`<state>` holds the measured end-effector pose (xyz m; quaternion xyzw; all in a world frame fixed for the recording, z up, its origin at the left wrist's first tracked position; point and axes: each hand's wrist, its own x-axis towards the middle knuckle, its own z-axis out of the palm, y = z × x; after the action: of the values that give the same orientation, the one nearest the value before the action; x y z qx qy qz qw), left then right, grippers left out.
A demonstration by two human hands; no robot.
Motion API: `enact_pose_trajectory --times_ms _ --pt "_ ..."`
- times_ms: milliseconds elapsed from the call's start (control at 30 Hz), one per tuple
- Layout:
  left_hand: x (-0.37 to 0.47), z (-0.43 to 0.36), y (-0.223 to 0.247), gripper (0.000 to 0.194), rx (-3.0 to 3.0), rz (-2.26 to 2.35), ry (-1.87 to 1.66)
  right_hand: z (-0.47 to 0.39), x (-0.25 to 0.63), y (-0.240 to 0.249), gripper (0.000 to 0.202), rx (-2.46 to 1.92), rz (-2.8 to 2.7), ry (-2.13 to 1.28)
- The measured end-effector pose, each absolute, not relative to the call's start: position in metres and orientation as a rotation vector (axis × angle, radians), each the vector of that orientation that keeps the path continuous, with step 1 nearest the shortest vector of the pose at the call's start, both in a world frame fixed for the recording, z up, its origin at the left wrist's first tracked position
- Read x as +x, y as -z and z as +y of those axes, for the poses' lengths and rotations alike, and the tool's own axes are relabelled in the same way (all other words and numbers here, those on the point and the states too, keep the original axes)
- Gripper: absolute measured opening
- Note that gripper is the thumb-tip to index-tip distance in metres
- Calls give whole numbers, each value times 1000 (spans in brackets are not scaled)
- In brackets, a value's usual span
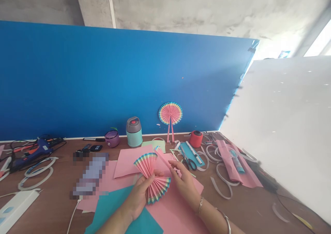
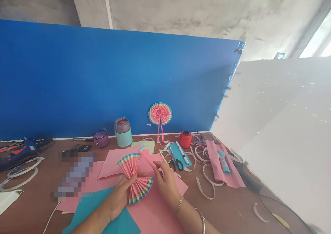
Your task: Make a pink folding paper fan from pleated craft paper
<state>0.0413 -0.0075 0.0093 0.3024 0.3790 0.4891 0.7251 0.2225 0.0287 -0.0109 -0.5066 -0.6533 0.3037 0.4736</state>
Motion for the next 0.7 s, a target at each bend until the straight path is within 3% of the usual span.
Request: enact_pose_trajectory --times_ms 167,500,700 --pt "44 -9 -13 38 638 885 -1066 27 220 10 31 -1315 -1436 -735" --pt "44 -8 -8 27 597 939 -1089 23 214 3 15 -1252 -1598 -612" --pt "41 -6 -7 22 558 800 -1096 30 224 17 25 -1414 -1723 -433"
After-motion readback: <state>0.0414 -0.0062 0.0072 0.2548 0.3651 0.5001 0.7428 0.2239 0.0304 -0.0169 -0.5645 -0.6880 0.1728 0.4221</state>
